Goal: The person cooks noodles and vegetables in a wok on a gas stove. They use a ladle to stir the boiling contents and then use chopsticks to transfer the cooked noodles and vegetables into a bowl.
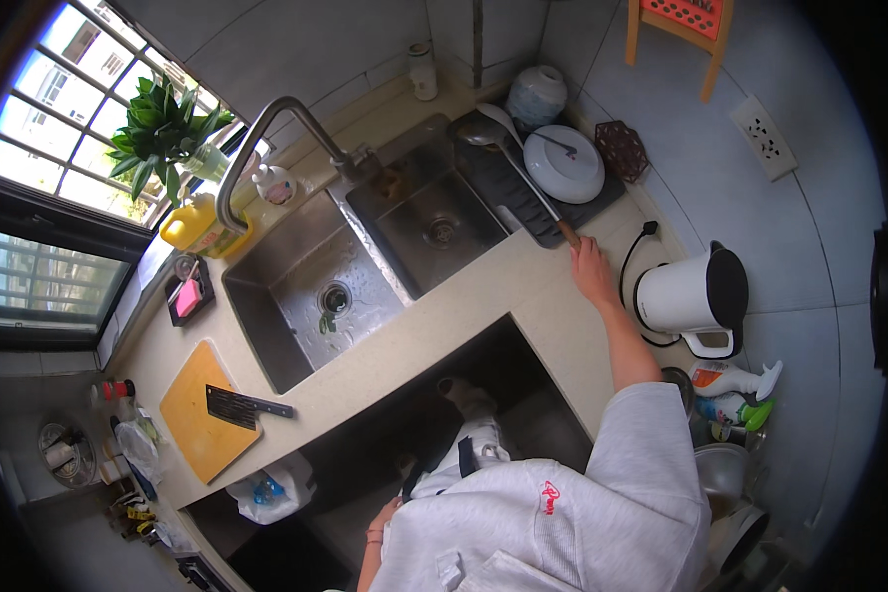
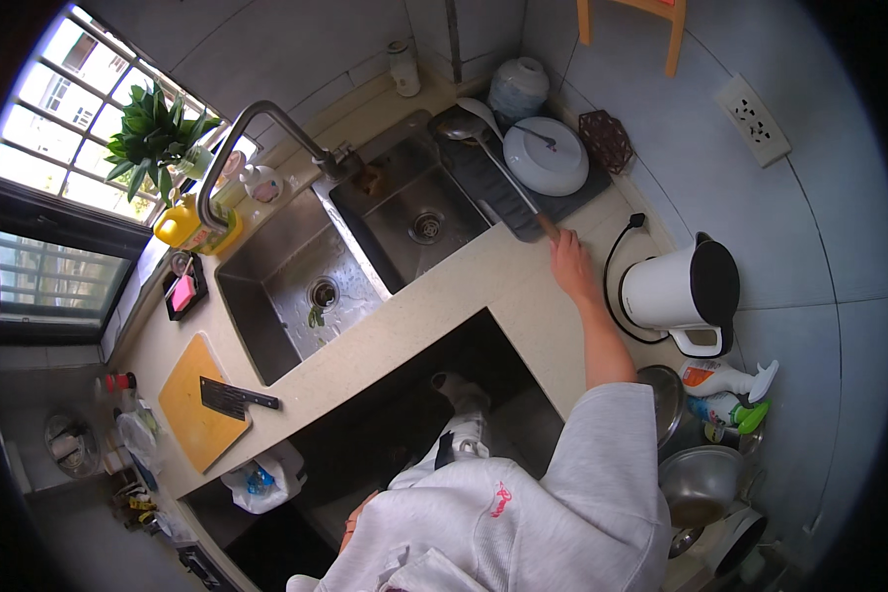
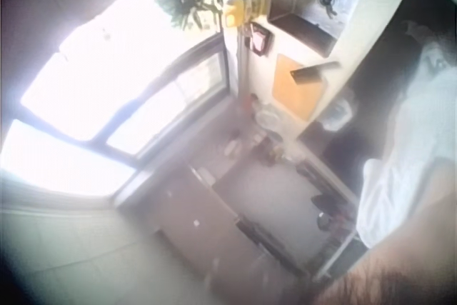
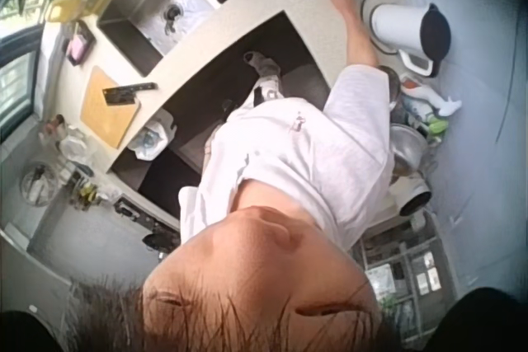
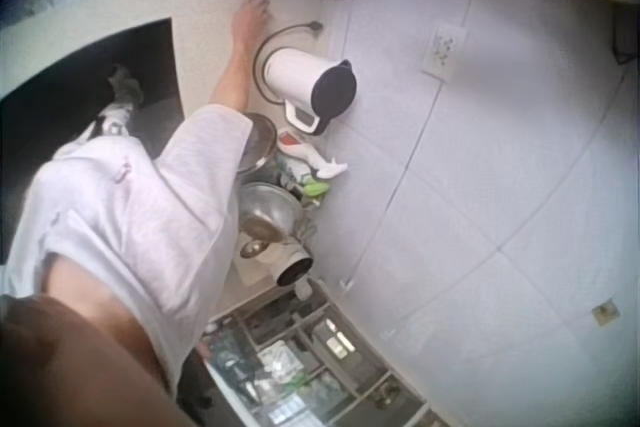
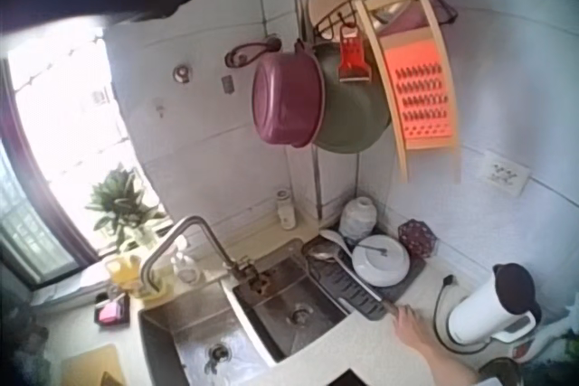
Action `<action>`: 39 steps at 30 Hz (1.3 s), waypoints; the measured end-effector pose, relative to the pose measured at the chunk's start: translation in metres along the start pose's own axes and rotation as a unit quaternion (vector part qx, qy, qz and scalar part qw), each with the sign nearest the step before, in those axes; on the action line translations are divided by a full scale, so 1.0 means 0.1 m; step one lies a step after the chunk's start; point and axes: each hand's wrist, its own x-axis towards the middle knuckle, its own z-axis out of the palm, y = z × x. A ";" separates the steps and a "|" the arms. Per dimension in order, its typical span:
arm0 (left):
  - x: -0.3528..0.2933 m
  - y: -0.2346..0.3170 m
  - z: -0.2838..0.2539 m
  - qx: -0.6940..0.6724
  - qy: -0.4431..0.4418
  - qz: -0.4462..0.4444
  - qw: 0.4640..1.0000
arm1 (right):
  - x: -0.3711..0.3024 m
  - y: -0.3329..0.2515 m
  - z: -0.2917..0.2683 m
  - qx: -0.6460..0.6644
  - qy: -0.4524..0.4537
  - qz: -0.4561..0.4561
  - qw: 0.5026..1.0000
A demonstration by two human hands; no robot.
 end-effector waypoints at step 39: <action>-0.34 3.46 -0.31 -0.279 -0.119 0.225 0.926 | -2.47 -1.42 -0.78 0.657 -0.254 0.197 0.682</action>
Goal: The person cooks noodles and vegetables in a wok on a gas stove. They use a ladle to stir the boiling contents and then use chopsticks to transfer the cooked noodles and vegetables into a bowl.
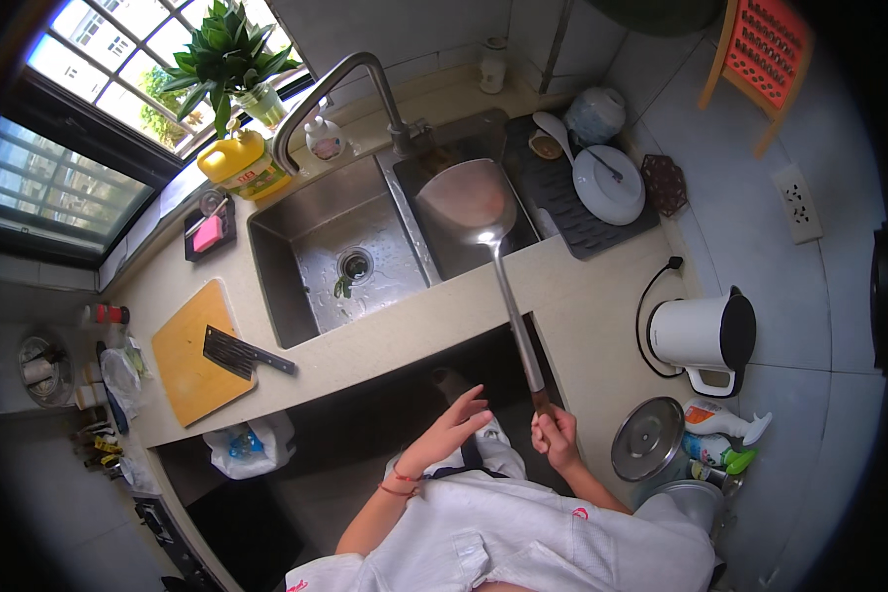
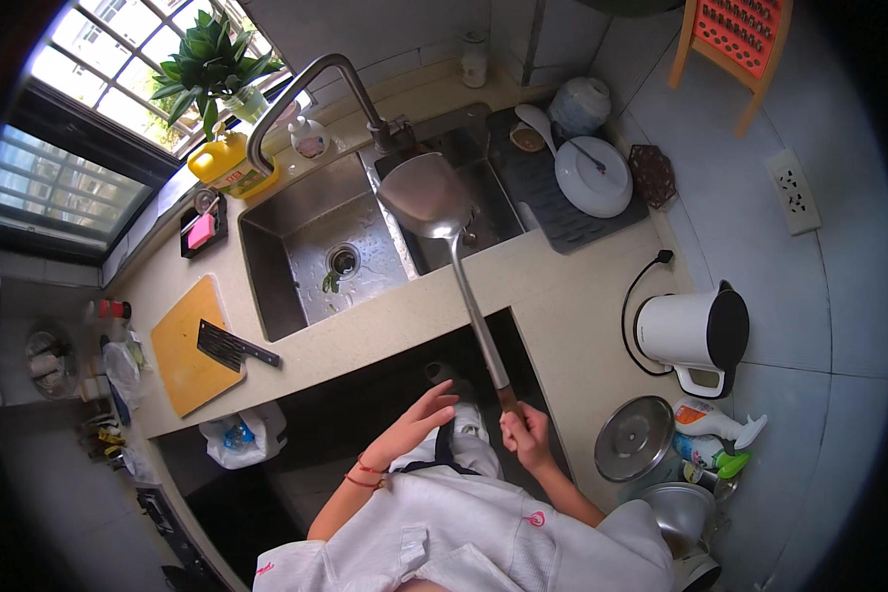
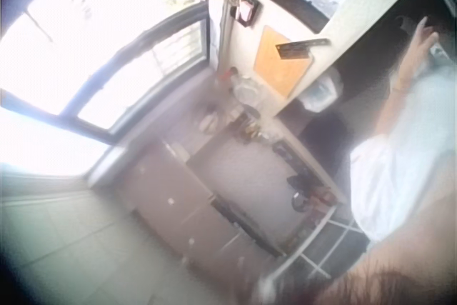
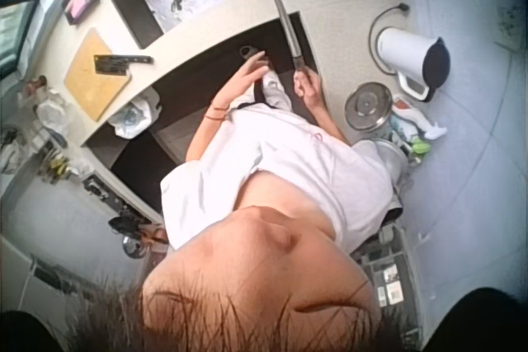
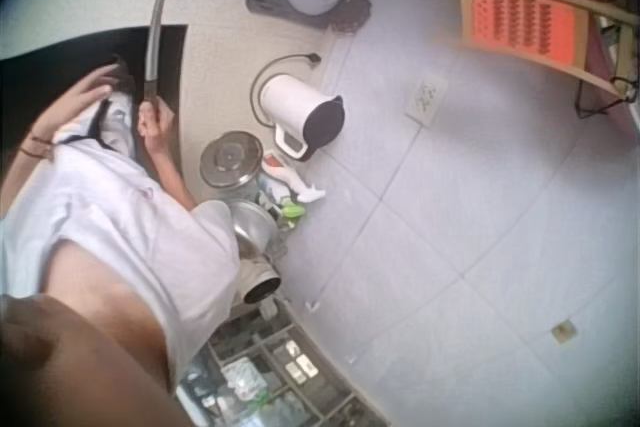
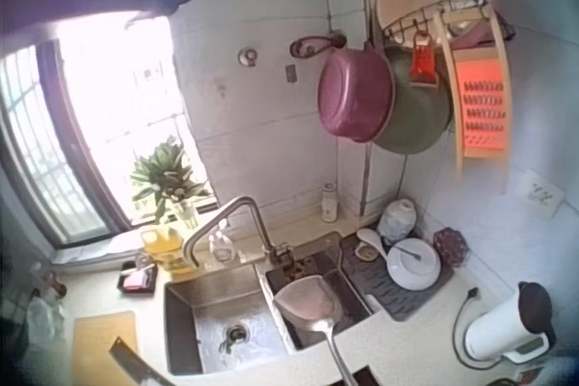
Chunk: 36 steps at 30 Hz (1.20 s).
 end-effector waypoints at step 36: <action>0.16 0.51 -1.07 -0.328 0.278 -0.058 0.901 | 5.22 -0.29 0.19 -0.803 0.059 -0.110 0.583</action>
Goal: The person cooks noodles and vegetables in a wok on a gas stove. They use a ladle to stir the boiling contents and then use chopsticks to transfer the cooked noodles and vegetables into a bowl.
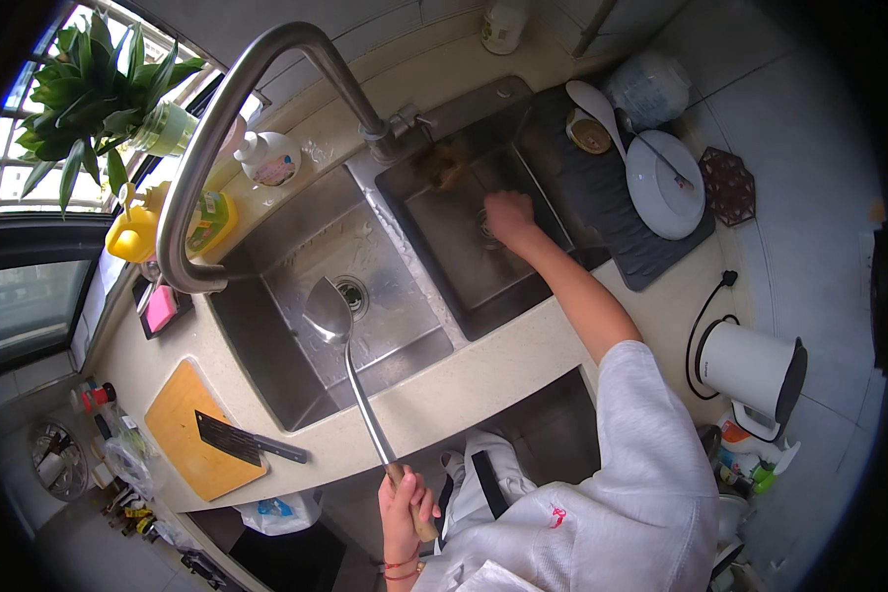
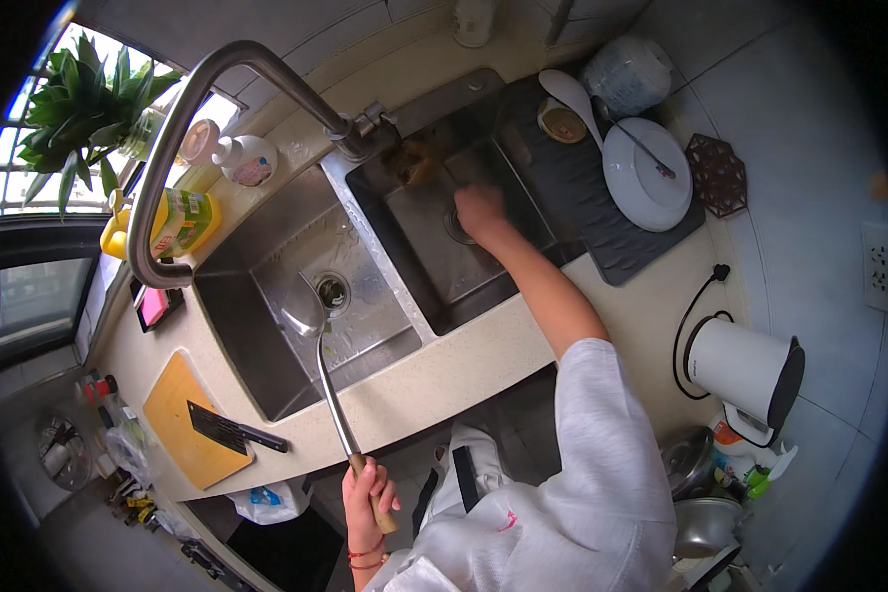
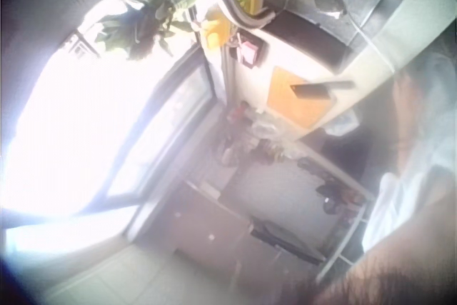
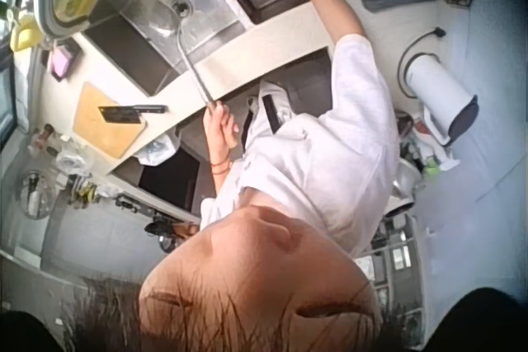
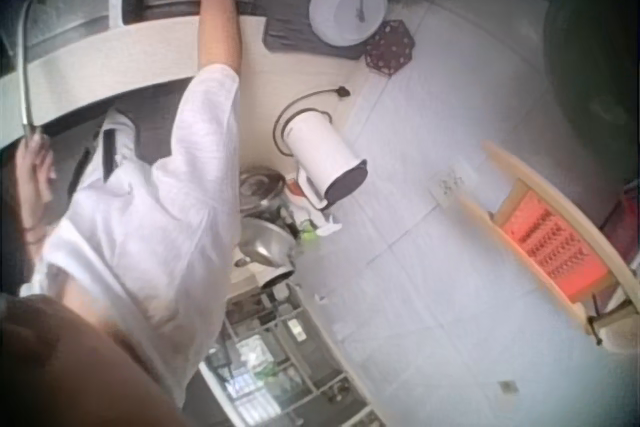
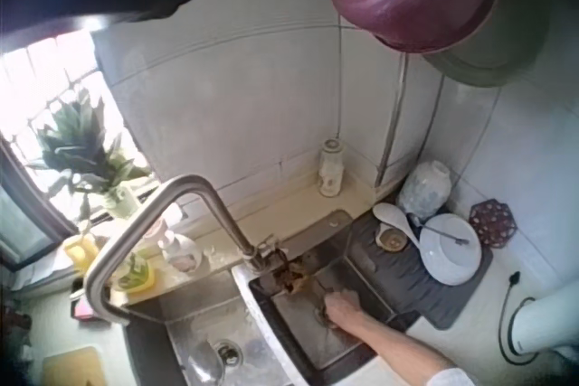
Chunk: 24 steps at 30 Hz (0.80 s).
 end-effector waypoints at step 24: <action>-0.31 0.21 -0.01 0.062 -0.021 -0.004 0.998 | -2.37 0.65 -1.29 0.051 0.350 0.090 0.931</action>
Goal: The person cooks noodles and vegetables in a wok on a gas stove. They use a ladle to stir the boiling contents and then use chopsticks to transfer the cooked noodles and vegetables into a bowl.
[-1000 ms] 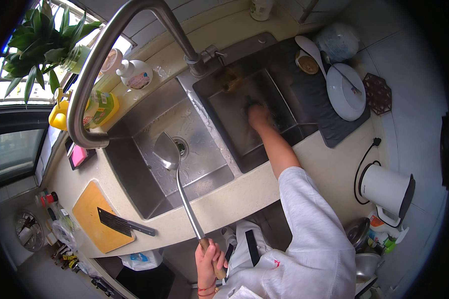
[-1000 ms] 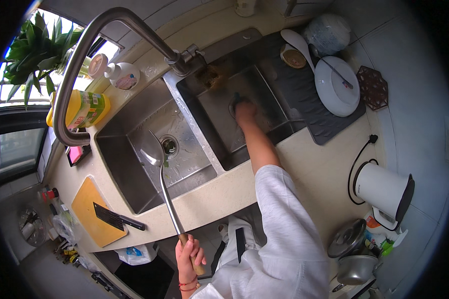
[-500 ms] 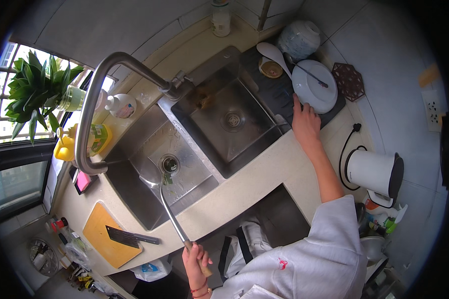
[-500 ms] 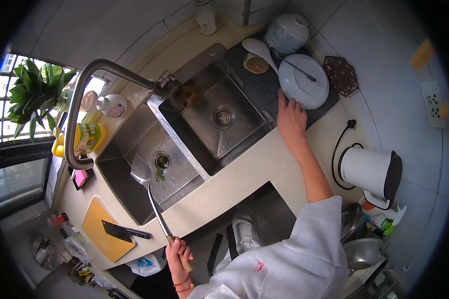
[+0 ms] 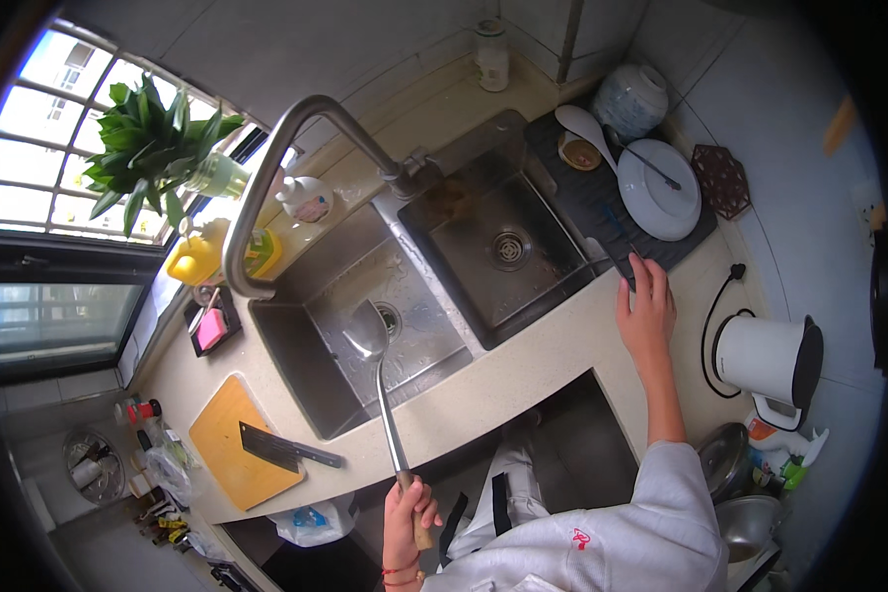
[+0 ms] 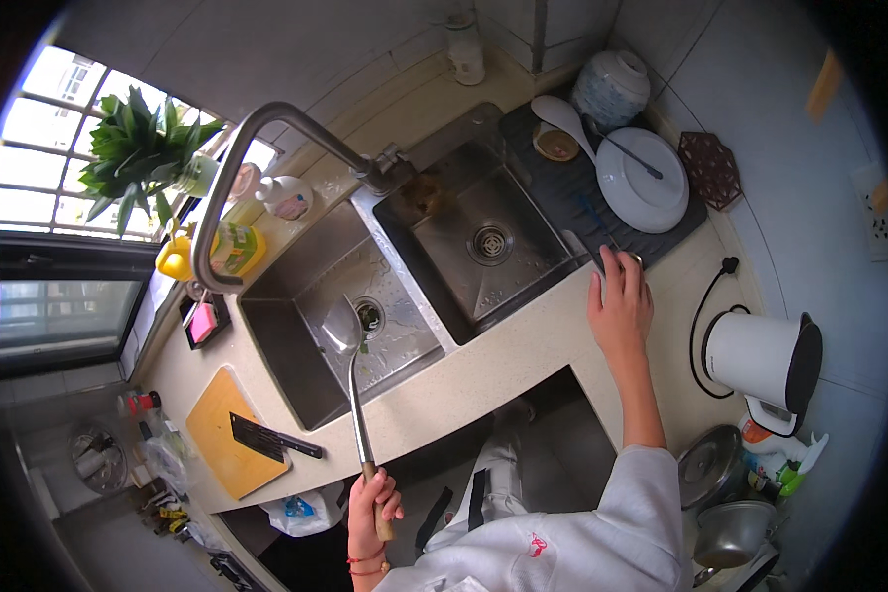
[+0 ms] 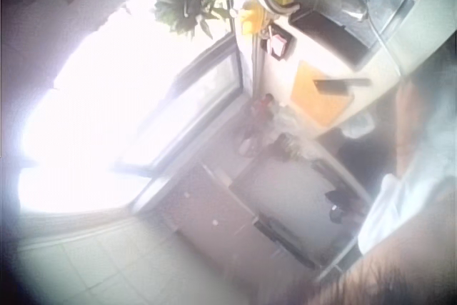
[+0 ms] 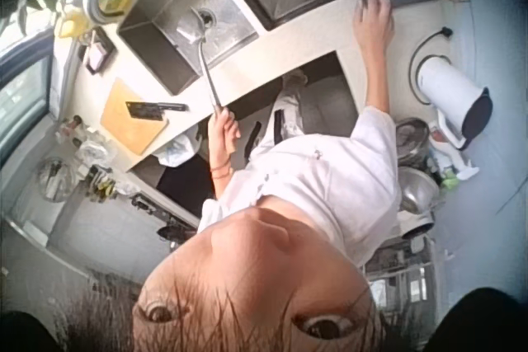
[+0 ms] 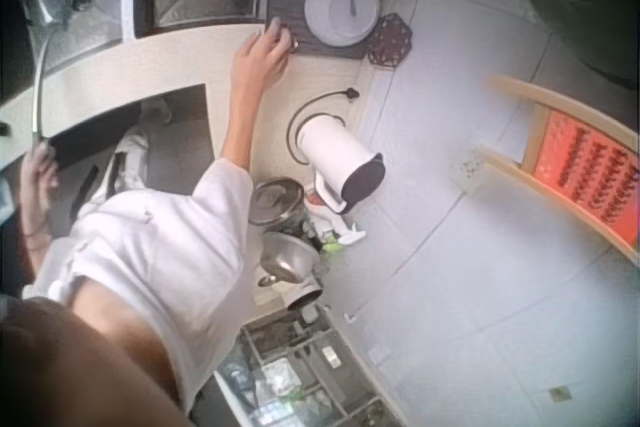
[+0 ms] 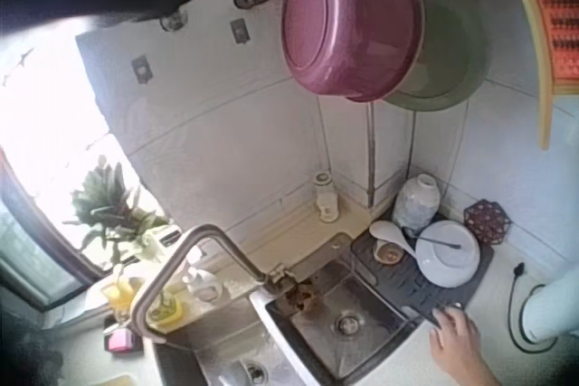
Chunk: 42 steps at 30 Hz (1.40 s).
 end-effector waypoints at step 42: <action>-5.96 -5.52 -5.24 -0.483 0.406 0.506 0.588 | -8.39 -6.69 -3.48 0.244 -0.728 -0.612 0.191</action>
